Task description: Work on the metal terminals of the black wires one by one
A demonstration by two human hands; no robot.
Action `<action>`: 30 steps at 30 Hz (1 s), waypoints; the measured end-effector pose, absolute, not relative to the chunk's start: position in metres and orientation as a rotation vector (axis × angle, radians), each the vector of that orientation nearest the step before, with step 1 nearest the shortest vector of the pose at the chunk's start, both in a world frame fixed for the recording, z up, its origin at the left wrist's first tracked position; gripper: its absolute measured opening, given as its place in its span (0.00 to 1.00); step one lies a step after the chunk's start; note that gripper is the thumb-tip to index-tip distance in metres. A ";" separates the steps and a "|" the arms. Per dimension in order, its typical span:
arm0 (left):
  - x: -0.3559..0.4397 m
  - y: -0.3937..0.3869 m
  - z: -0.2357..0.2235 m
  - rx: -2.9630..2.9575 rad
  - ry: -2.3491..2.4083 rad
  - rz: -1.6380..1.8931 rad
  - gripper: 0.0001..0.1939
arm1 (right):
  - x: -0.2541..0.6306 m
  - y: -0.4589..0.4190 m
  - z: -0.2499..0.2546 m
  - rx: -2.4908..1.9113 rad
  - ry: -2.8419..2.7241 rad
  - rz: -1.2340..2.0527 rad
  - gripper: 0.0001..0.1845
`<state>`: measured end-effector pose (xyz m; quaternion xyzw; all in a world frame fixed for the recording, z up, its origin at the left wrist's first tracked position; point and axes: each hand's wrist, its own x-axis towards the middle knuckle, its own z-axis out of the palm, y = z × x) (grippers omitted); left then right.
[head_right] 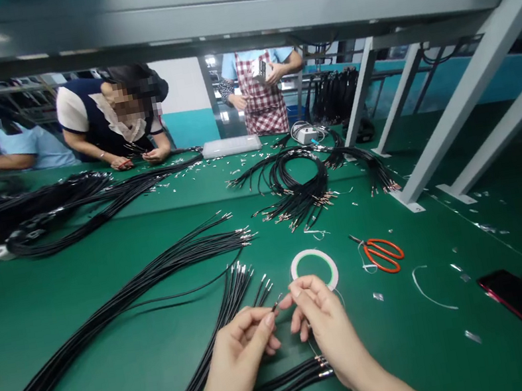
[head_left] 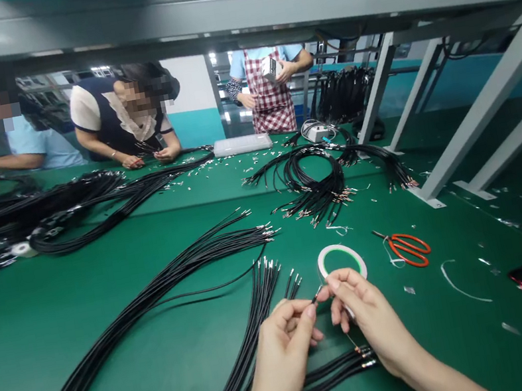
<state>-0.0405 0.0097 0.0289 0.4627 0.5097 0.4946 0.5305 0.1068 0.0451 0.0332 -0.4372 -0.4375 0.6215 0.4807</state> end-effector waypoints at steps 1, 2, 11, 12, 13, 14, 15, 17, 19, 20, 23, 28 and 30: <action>-0.040 0.010 0.028 1.102 1.233 1.195 0.12 | 0.106 0.044 0.033 -1.064 -1.062 1.508 0.16; -0.040 0.010 0.026 1.100 1.253 1.213 0.12 | 0.106 0.043 0.033 -1.059 -1.056 1.503 0.16; -0.034 0.008 0.028 1.199 1.396 1.326 0.07 | 0.099 0.033 0.034 -1.085 -1.023 1.441 0.17; -0.033 0.007 0.028 1.229 1.408 1.332 0.06 | 0.098 0.033 0.032 -1.073 -1.006 1.436 0.17; -0.033 0.007 0.027 1.267 1.419 1.334 0.06 | 0.097 0.033 0.031 -1.058 -0.991 1.432 0.17; -0.032 0.006 0.027 1.302 1.427 1.335 0.06 | 0.096 0.033 0.030 -1.041 -0.977 1.428 0.17; -0.032 0.006 0.027 1.324 1.431 1.333 0.06 | 0.095 0.034 0.029 -1.025 -0.964 1.423 0.18; -0.032 0.006 0.027 1.300 1.405 1.311 0.07 | 0.094 0.036 0.028 -1.000 -0.939 1.433 0.19; -0.034 0.007 0.028 1.177 1.332 1.248 0.11 | 0.095 0.037 0.027 -0.979 -0.918 1.469 0.20; -0.036 0.008 0.029 1.103 1.290 1.207 0.13 | 0.095 0.038 0.027 -0.969 -0.912 1.490 0.20; -0.040 0.010 0.032 0.945 1.199 1.124 0.17 | 0.098 0.039 0.027 -0.948 -0.908 1.534 0.20; -0.041 0.012 0.036 0.894 1.183 1.122 0.18 | 0.099 0.038 0.025 -0.907 -0.938 1.549 0.20; -0.040 0.012 0.036 0.887 1.196 1.122 0.19 | 0.099 0.037 0.025 -0.903 -0.944 1.546 0.19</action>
